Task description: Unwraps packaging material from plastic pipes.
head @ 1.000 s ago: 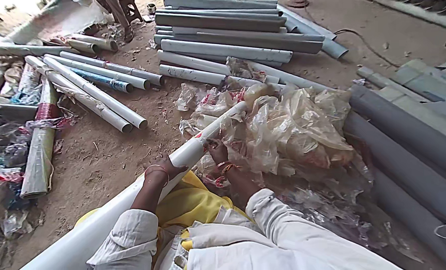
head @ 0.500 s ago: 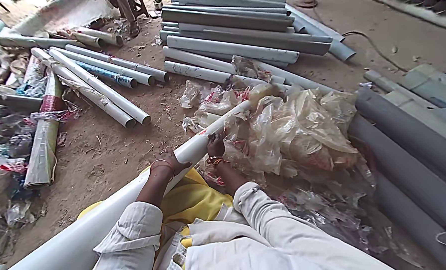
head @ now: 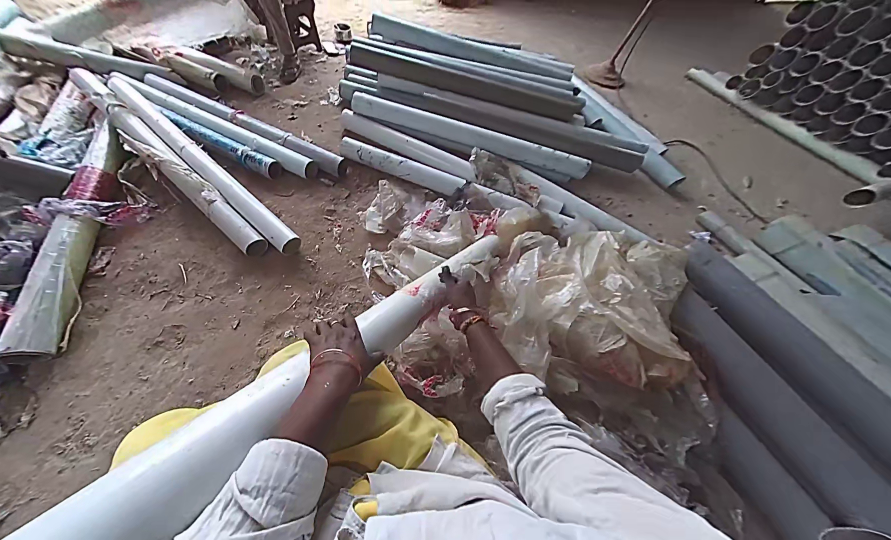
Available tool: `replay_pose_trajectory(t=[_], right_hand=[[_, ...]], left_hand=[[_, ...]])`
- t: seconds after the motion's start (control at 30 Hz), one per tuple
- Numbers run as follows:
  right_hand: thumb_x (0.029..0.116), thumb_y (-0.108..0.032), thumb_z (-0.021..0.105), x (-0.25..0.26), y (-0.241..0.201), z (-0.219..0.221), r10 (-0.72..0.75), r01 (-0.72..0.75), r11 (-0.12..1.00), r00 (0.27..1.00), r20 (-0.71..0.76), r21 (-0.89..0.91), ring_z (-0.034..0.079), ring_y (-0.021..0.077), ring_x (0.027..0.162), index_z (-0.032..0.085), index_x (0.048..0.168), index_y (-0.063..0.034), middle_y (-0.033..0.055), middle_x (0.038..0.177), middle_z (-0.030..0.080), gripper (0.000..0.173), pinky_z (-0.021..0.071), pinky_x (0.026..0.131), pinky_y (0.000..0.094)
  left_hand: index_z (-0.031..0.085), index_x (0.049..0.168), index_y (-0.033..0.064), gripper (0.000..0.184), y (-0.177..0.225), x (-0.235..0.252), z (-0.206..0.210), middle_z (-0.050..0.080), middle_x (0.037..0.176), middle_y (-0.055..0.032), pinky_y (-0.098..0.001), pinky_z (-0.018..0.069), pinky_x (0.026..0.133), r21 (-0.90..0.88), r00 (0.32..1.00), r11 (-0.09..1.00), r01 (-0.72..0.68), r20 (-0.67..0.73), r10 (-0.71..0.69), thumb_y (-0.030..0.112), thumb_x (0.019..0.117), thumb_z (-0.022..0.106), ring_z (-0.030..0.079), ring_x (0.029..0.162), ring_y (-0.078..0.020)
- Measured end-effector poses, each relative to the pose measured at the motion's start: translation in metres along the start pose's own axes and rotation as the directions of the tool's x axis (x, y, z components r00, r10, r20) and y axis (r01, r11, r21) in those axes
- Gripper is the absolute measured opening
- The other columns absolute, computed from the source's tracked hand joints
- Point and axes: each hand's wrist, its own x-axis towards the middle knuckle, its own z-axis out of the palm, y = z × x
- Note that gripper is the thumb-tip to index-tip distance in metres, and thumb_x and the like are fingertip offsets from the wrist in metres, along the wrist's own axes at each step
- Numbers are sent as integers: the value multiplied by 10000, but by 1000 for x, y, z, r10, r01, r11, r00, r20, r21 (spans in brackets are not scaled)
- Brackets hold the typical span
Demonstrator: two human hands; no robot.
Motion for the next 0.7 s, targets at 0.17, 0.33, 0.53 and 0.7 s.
replay_pose_trajectory(t=[0.17,0.33,0.53,0.7], right_hand=[[917,-215,795,-26,15,36,-192,185,955,981,5,232,547,355,1249,685,1246,-15,237,1420,534,401,459,1036,510],[1023,-281,659,-44,-14,40,-115,115,993,993,-17,-15,644,425,1100,643,1184,87,297,1140,669,402,484,981,576],[1067,-371,557,-37,-20,34,-176,153,923,984,-32,-353,645,438,1152,655,1184,29,256,1238,661,428,512,927,614],[1069,-321,554,3,-20,26,-141,116,907,989,-33,-405,588,427,1268,646,1270,14,234,1319,643,401,485,1004,603]], left_hand=[[356,1526,-38,1007,2,-1,-2,488,1454,-299,-621,282,1138,-7,1000,1000,-7,11,7,680,881,642,396,1415,-454],[350,1532,-35,1014,-2,2,-3,495,1452,-292,-612,288,1145,-16,1000,1000,3,28,-2,694,884,628,408,1416,-438],[369,1513,-44,973,4,-4,-3,502,1443,-293,-601,290,1145,8,1000,1000,-6,18,6,672,902,616,406,1413,-443],[370,1498,-70,931,13,-9,3,482,1455,-304,-584,261,1163,54,999,997,-47,-2,47,613,922,630,389,1420,-447]])
